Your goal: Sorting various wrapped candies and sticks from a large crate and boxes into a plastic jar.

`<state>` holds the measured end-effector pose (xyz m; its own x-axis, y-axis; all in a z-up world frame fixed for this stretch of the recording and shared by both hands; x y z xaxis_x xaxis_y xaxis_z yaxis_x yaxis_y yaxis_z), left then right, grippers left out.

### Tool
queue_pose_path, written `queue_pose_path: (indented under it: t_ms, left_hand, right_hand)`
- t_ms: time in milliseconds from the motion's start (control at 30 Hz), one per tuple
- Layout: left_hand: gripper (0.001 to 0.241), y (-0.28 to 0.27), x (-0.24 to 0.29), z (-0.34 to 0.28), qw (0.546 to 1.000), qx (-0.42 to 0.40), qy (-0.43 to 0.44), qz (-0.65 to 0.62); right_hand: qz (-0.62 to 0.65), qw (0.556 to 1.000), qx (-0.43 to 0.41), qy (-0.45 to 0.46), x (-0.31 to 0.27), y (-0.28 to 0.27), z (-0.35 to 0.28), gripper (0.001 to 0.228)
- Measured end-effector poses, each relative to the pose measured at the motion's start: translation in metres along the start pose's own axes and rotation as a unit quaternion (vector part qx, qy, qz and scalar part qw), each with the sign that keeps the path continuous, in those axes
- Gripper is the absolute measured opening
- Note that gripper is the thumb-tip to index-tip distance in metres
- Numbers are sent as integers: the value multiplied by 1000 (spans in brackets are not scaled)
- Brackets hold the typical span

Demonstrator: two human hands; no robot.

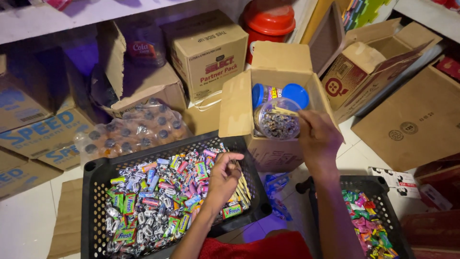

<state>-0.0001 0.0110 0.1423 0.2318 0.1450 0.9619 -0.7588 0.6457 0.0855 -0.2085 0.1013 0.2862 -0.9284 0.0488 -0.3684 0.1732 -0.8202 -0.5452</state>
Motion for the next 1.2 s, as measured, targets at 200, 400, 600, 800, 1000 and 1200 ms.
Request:
queue_pose_path:
  t_ms: [200,400,600,800,1000,1200]
  left_hand:
    - [39,-3,-4,-3,998,14,-60,-27]
    - [24,-11,-52,0,995,100,-16,-3]
    - [36,-30,-54,4,965,238,-84,-70]
    - [39,-51,-107,0,960,271,-38,-65]
    - [31,-49,-145,-4,919,262,-82,-283]
    - [27,-47,-138,-2,919,285,-108,-249]
  right_hand:
    - [-10,1000,-22,-3,-5,7,5,13]
    - [-42,996,-62,-54,8,24,7,14]
    - [-7,995,-72,-63,-5,23,7,13]
    - [41,995,-48,-77,-16,9,-7,13]
    - [81,992,-91,-28,-53,19,-33,9]
    - [159,975,-151,-42,-61,56,-62,11]
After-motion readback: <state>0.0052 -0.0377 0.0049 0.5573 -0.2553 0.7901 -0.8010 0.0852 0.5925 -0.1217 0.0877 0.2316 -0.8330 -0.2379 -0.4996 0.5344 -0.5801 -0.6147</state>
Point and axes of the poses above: each hand's wrist, its own z-axis towards the middle knuckle, its own y-axis out of the palm, x = y × z, the point moved 2 cm from there along z, towards the middle knuckle, and after that the axes turned 7 degrees about -x, right-handed, at the moved point
